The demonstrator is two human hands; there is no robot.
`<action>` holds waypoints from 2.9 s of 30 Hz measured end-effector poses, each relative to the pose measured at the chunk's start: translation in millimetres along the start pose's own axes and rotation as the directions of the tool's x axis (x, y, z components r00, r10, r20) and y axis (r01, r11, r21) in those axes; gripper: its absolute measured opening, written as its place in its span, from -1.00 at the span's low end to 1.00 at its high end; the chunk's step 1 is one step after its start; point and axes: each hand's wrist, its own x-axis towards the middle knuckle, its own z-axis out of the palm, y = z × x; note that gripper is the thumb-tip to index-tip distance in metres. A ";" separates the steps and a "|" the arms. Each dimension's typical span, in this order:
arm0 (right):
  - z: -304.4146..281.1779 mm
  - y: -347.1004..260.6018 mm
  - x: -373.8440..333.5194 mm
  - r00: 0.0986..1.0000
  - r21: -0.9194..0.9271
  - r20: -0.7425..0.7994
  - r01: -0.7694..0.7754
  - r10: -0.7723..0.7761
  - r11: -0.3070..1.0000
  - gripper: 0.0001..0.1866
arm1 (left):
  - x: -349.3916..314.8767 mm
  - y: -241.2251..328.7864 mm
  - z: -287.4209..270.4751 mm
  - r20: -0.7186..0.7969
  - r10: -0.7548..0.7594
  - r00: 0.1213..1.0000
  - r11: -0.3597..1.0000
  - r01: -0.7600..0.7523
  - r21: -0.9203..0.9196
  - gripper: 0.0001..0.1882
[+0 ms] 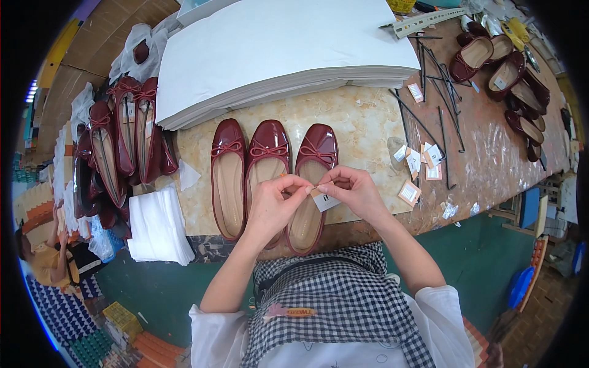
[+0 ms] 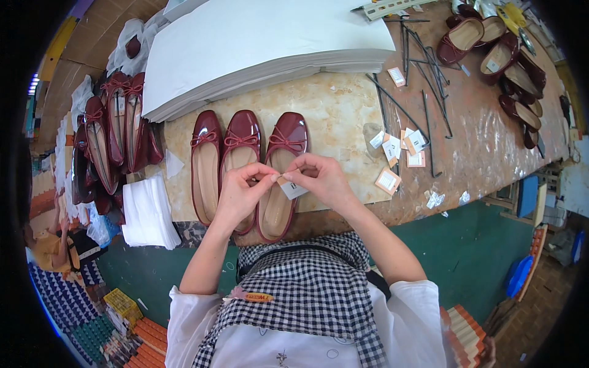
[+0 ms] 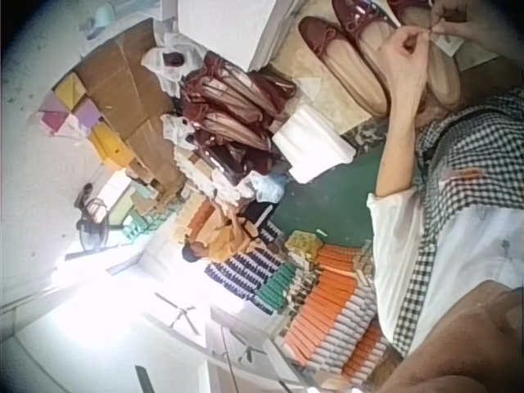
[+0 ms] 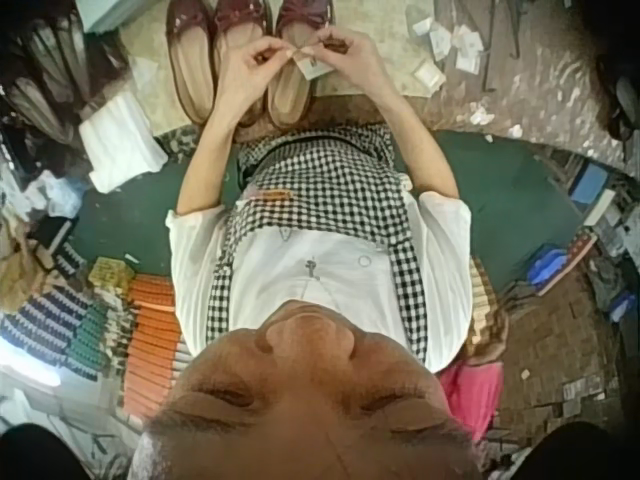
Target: The person cleans the exterior of maroon patent leather shoes using a small orange brush and a white cloth. They wipe the shoes, insert paper tags into the insoles, and place tissue paper inside the shoes to maintain their shape. The person handles the shoes one at a time, moving them between a workbench and a pile of finished shoes.
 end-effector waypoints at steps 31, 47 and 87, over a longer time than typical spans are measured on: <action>0.4 -4.2 -1.6 0.996 -0.183 0.037 0.089 -0.083 0.979 -0.86 | 4.3 -9.3 2.0 -0.014 0.015 1.000 1.000 -0.015 -0.023 -0.91; 2.8 -0.4 1.3 0.975 -0.261 0.015 0.220 -0.224 0.940 -0.79 | -4.8 -26.1 -2.3 -0.098 0.092 0.991 0.991 -0.081 0.106 -0.81; -18.4 -52.5 -52.4 0.968 -0.041 0.063 -0.241 0.243 0.970 -0.30 | -13.1 24.5 20.3 -0.094 0.628 0.772 0.721 -0.532 0.445 -0.78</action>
